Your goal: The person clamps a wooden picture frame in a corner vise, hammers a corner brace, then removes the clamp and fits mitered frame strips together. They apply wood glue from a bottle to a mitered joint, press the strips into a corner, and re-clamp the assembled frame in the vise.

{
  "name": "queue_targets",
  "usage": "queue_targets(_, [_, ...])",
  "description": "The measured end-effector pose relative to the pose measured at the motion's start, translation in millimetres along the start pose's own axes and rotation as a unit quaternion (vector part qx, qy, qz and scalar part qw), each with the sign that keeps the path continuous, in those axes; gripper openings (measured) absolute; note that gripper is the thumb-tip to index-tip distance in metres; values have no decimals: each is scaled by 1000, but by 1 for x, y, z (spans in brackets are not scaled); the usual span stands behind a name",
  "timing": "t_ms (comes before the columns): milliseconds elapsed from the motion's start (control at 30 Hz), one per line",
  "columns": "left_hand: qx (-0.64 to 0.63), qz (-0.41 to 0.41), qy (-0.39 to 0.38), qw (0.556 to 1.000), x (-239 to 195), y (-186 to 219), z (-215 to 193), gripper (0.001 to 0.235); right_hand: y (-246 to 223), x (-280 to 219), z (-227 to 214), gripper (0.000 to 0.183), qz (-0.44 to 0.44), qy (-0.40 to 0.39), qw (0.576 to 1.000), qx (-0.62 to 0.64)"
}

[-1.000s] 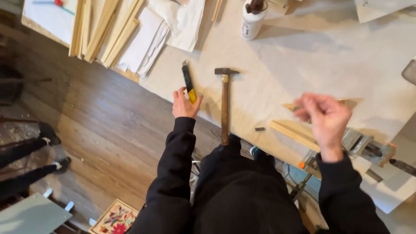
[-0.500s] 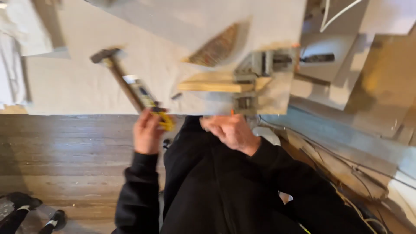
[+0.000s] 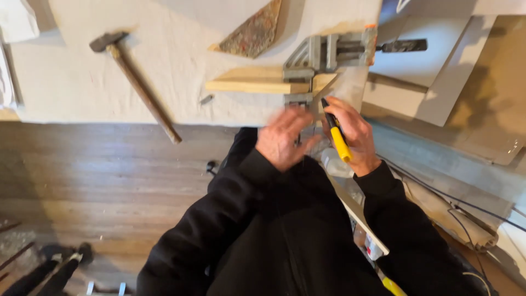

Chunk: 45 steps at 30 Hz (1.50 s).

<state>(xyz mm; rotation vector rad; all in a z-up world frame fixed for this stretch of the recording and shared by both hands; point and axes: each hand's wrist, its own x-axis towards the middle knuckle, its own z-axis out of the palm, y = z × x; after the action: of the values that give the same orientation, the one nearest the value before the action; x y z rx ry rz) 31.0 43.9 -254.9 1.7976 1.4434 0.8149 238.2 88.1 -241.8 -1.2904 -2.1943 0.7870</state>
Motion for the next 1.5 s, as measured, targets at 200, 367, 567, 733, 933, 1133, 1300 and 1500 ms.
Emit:
queue_targets(200, [262, 28, 20, 965, 20, -81, 17, 67, 3, 12, 6, 35, 22, -14, 1000, 9])
queue_targets(367, [266, 11, 36, 963, 18, -105, 33, 64, 25, 19, 22, 29, 52, 10, 999, -10])
queue_targets(567, [200, 8, 1, 980, 37, -90, 13, 63, 21, 15, 33, 26, 69, 0, 997, -24])
queue_targets(733, [165, 0, -34, 986, 32, -103, 28, 57, 22, 18, 27, 29, 98, -17, 995, -17])
queue_targets(933, [194, 1, -20, 981, 37, -109, 32, 54, 25, 27, 14, 28, 2, -100, 995, 6])
queue_targets(1133, [185, 4, -2, 983, 38, -107, 32, 52, 18, 35, 11, 36, 23, -162, 987, 5])
queue_targets(1300, [194, -7, -4, 981, 34, -106, 31, 52, 17, 31, 15, 34, 61, -191, 979, -26])
queue_targets(1500, [190, 1, 13, 982, 35, -108, 35, 55, 21, 36, 16, 32, -23, -135, 991, 5])
